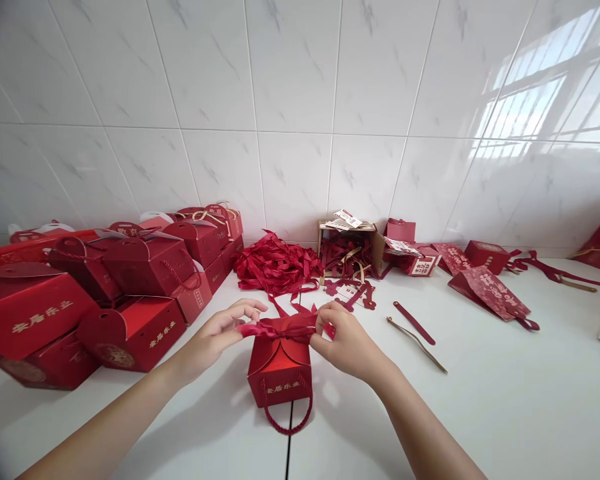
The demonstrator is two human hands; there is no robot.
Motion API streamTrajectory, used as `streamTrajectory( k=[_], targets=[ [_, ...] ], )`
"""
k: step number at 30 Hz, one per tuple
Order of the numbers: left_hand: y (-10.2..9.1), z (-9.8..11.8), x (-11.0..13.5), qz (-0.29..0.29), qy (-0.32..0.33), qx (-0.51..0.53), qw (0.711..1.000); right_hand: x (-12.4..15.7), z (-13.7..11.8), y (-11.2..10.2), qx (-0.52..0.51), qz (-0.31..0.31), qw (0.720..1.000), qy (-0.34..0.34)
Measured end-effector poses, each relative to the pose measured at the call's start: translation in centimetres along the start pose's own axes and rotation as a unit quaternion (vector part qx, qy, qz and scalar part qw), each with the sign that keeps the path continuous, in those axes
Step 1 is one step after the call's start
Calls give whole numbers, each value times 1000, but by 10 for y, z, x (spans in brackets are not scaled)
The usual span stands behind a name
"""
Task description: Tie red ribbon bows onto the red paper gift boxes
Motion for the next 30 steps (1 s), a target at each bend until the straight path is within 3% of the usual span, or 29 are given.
streamTrajectory(
  k=[3, 5, 7, 9, 11, 15, 19, 22, 24, 26, 28, 30],
  targets=[
    [15, -6, -4, -38, -36, 75, 996, -1, -5, -1, -7, 17, 1000, -11],
    [17, -8, -7, -46, -26, 46, 998, 0, -3, -4, 13, 31, 999, -8],
    [9, -7, -8, -22, 17, -68, 997, 0, 0, -7, 42, 39, 998, -7],
    [-1, -3, -8, 21, 75, -213, 974, 1, 2, -9, 67, 39, 997, -9],
    [-6, -1, -6, 47, 113, -281, 952, 2, 4, -10, 70, 34, 997, -12],
    [0, -13, -6, 7, 86, -137, 987, 4, -1, -3, -29, -13, 998, -63],
    [15, -24, -4, -30, 29, -17, 999, 10, -12, 29, -122, -116, 979, -116],
    [16, -27, -3, -21, 27, 21, 999, 8, -10, 37, -116, -112, 982, -100],
    [10, -35, -3, 2, 13, 14, 1000, 3, -1, 21, -109, -70, 989, -66],
    [-3, -45, -3, 43, -6, -13, 999, -1, 17, -13, -100, 11, 995, -10],
    [-17, -54, -3, 94, -17, -42, 995, 2, 44, -67, -82, 165, 981, 62],
    [-32, -58, -4, 141, -11, -75, 987, 22, 69, -123, -33, 362, 921, 139]
  ],
)
Point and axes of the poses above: each hand's wrist, its own x-axis away from the middle knuckle, its own y-axis out of the palm, z = x × y, the point moved 9 cm from there along -x, towards the middle knuckle
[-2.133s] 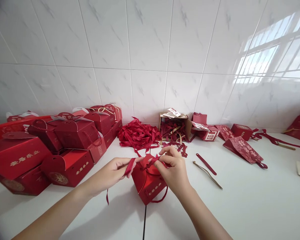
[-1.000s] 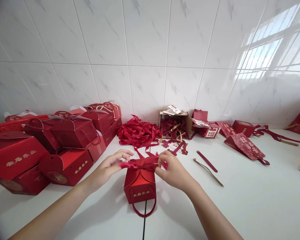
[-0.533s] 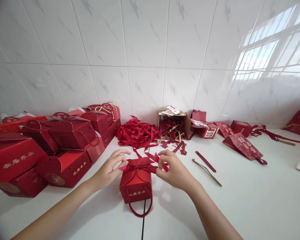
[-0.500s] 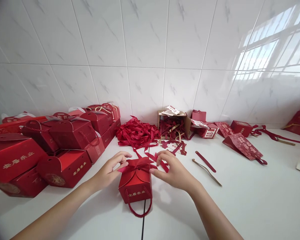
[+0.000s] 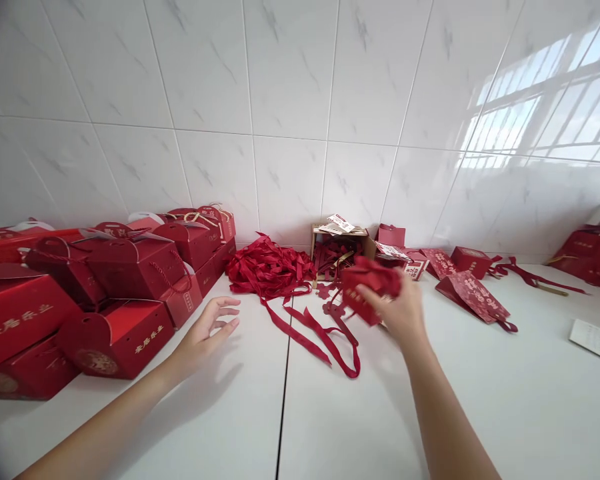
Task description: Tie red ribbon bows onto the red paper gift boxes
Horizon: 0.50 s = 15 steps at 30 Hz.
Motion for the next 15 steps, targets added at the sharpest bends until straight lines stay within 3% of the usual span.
streamTrajectory(
  k=[1, 3, 6, 7, 9, 12, 15],
  targets=[
    [-7, 1, -2, 28, 12, -21, 999, -7, 10, -20, 23, 75, 996, 31],
    [-27, 13, -2, 95, 63, -90, 989, -13, 26, -41, 41, 144, 986, 74],
    [-66, 50, 10, 208, 155, -253, 932, -17, 38, -35, 35, 126, 989, 63],
    [-80, 58, 15, 229, 152, -313, 909, -17, 39, -28, 33, 115, 992, 47],
    [-118, 60, 25, 279, 59, -419, 862, -16, 41, -10, 36, 85, 996, 18],
    [-165, 33, 42, 265, -150, -504, 808, -10, 37, 27, 62, -1, 998, -29],
    [-176, 2, 60, 209, -249, -511, 796, 17, 22, 79, 94, -191, 970, -119]
  ],
)
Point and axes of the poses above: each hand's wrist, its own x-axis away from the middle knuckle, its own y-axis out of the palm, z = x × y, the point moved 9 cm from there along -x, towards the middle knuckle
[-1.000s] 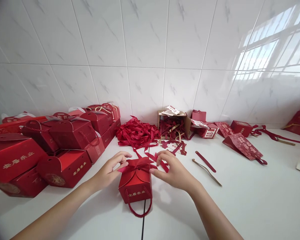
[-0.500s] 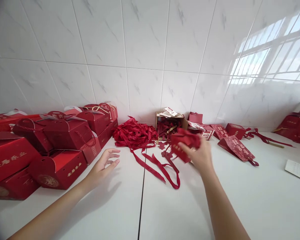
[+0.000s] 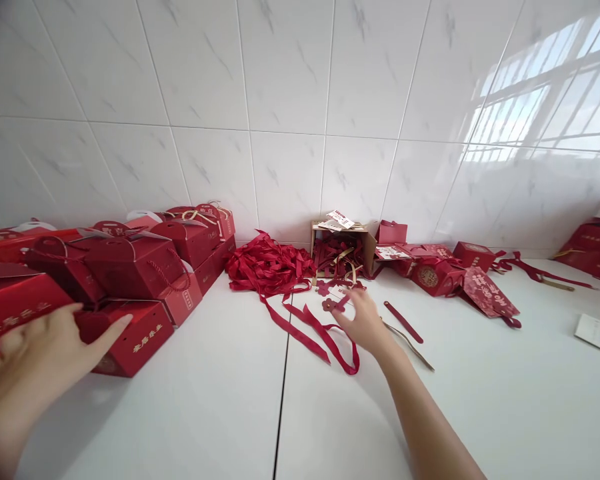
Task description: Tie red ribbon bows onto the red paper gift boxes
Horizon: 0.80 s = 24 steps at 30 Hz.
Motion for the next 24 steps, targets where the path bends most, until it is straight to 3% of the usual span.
streamTrajectory(
  k=[2, 3, 5, 8, 11, 13, 16, 20, 24],
  targets=[
    [15, 1, 7, -31, 34, 4, 999, 14, -24, 35, 5, -118, 990, -74],
    [20, 4, 11, -33, 52, 10, 998, 21, -34, 47, 6, -149, 984, -98],
    [27, 11, 20, -13, 74, 23, 997, 30, -49, 64, 7, -160, 980, -117],
    [36, 33, 35, -4, 146, 75, 986, 26, -58, 76, -3, -114, 989, -95],
    [44, 70, 65, -69, 293, 172, 938, 13, -49, 73, -24, -37, 999, -26],
    [48, 94, 93, -164, 379, 210, 886, 7, -43, 71, -34, -17, 999, 4],
    [44, 115, 123, -262, 417, 250, 834, 2, -40, 70, -58, -24, 998, 9],
    [26, 127, 124, -233, 401, 327, 823, -5, -38, 58, -115, -26, 993, 14],
    [15, 139, 114, -184, 408, 357, 819, -7, -48, 17, -188, -5, 982, 25]
  ],
)
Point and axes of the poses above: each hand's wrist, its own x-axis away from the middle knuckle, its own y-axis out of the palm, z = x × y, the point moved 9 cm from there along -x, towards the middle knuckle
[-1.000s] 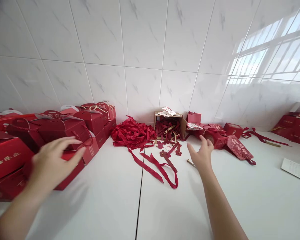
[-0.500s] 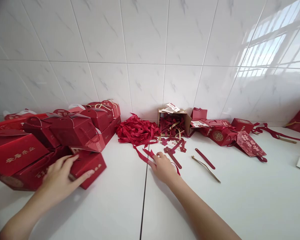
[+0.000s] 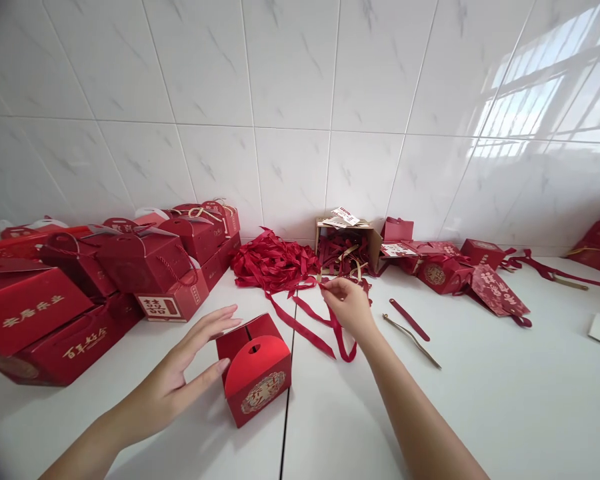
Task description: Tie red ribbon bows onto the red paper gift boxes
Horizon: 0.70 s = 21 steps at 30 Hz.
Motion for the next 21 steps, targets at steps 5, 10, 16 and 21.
streamTrajectory(
  k=[5, 10, 16, 21],
  targets=[
    [8, 14, -19, -7, 21, -19, 1000, 43, -48, -22, -144, -47, 988, 30],
    [7, 28, -22, 58, 26, -68, 996, 85, -52, 13, -153, -166, 970, 89],
    [3, 47, -22, 91, 83, -122, 985, 96, -28, 45, -221, -233, 934, 155],
    [2, 51, -24, 97, 92, -119, 984, 102, -18, 56, -219, -240, 925, 197]
  ],
)
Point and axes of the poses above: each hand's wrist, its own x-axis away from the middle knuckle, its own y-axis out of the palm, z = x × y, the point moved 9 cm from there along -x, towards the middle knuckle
